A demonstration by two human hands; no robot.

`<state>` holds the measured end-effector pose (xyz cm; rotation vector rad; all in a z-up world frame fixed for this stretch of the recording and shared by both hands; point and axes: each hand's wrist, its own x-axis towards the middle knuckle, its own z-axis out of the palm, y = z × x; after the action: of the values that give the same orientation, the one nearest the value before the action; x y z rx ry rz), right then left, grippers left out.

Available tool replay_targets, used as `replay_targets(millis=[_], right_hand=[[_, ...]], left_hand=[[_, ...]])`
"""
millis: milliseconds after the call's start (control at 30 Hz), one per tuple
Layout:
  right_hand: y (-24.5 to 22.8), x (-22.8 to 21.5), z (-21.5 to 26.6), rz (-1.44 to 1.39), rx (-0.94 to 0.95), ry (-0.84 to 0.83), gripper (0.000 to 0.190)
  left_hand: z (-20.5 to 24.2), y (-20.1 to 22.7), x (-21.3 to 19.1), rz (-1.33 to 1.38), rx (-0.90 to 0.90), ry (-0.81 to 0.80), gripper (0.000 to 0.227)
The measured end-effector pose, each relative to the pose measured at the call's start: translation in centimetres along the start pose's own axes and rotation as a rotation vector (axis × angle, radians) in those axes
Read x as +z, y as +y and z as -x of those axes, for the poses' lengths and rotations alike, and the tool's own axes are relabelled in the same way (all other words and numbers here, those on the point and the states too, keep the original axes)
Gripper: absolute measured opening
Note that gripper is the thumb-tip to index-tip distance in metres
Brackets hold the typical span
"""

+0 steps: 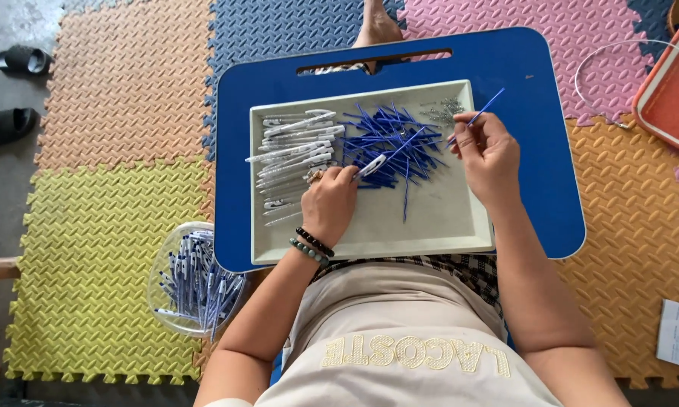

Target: Assembling ballpoint pens by inserting ink refills into pen barrels and organizing them.

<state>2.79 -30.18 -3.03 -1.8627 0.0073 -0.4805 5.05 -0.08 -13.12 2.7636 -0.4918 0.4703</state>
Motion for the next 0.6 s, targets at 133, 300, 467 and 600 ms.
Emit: replay_targets(millis=[133,300,467,600], right_hand=[[0.0,-0.7,0.9,0.02,0.02,-0.033,0.015],[0.5,-1.2,1.5,-0.003,0.015,-0.021,0.013],[-0.2,-0.5,1.8,-0.018,0.027,-0.003,0.011],[0.0,-0.7,1.9,-0.038,0.053,0.0,0.011]], left_hand=[[0.8,-0.5,-5.1,0.057,-0.01,0.047,0.027],[6.3,-4.0,-8.5,0.082,-0.157,-0.133,0.025],[8.1,-4.6,-7.9,0.017,-0.203,-0.146,0.034],[6.6,-5.2,-9.6,-0.045,-0.187,-0.068,0.017]])
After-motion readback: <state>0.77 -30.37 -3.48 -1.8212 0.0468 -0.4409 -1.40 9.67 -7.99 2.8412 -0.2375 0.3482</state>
